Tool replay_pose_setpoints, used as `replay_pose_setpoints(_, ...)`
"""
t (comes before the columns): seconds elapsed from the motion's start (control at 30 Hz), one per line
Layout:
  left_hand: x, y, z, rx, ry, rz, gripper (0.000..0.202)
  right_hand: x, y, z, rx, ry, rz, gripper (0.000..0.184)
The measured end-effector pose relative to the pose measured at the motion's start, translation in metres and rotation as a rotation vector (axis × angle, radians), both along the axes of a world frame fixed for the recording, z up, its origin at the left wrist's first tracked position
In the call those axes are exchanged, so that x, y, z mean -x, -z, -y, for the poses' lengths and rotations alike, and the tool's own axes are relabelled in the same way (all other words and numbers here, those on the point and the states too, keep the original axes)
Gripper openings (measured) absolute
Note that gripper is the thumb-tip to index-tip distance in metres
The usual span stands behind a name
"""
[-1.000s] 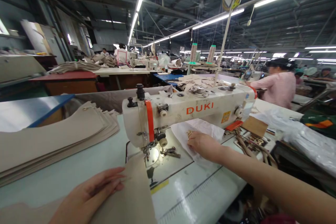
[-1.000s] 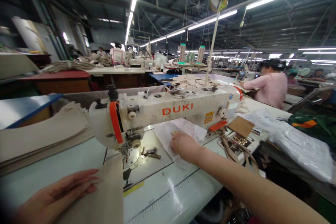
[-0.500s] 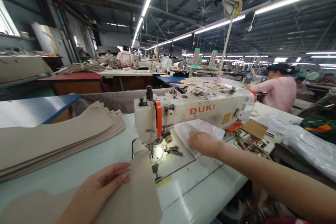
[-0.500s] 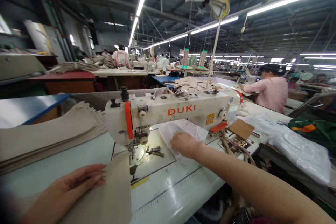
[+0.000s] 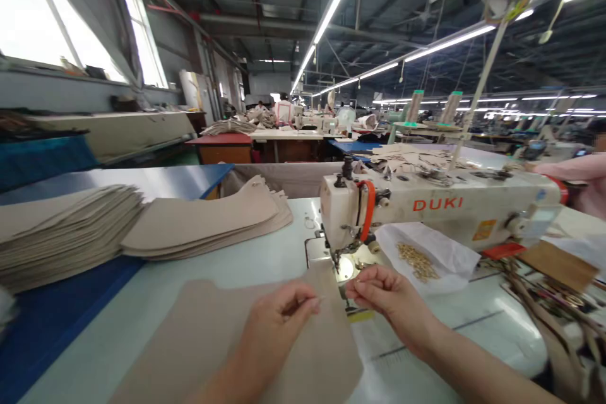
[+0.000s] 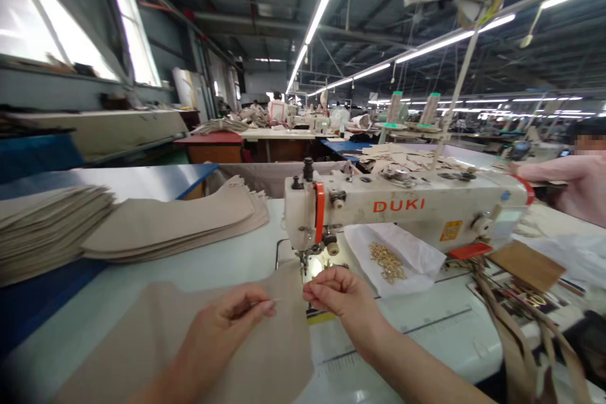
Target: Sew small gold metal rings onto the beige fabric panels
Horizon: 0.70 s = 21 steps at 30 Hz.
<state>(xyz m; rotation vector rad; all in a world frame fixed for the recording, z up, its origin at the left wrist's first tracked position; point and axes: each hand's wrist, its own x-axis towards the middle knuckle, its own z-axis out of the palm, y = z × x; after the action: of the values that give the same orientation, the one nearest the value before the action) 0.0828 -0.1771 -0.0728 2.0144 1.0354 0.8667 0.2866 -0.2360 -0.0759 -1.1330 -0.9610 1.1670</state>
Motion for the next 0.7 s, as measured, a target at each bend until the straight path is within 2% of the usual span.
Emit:
replay_pose_setpoints(0.13,0.003,0.005,0.005,-0.111,0.05,0.017,0.016,0.031,0.011,-0.016,0.026,-0.01,-0.02,0.043)
replay_pose_setpoints(0.27,0.004,0.006,0.003,-0.092,0.058,0.054,0.017,0.046,0.015,-0.023,-0.005,-0.052,0.051,0.04)
replay_pose_setpoints(0.5,0.001,0.003,0.0,-0.069,-0.024,0.065,0.015,0.054,0.009,-0.023,-0.045,-0.052,0.094,0.037)
replay_pose_setpoints(0.7,-0.002,0.006,0.0,-0.029,-0.076,0.045,0.014,0.057,0.012,-0.024,-0.042,-0.032,0.107,0.033)
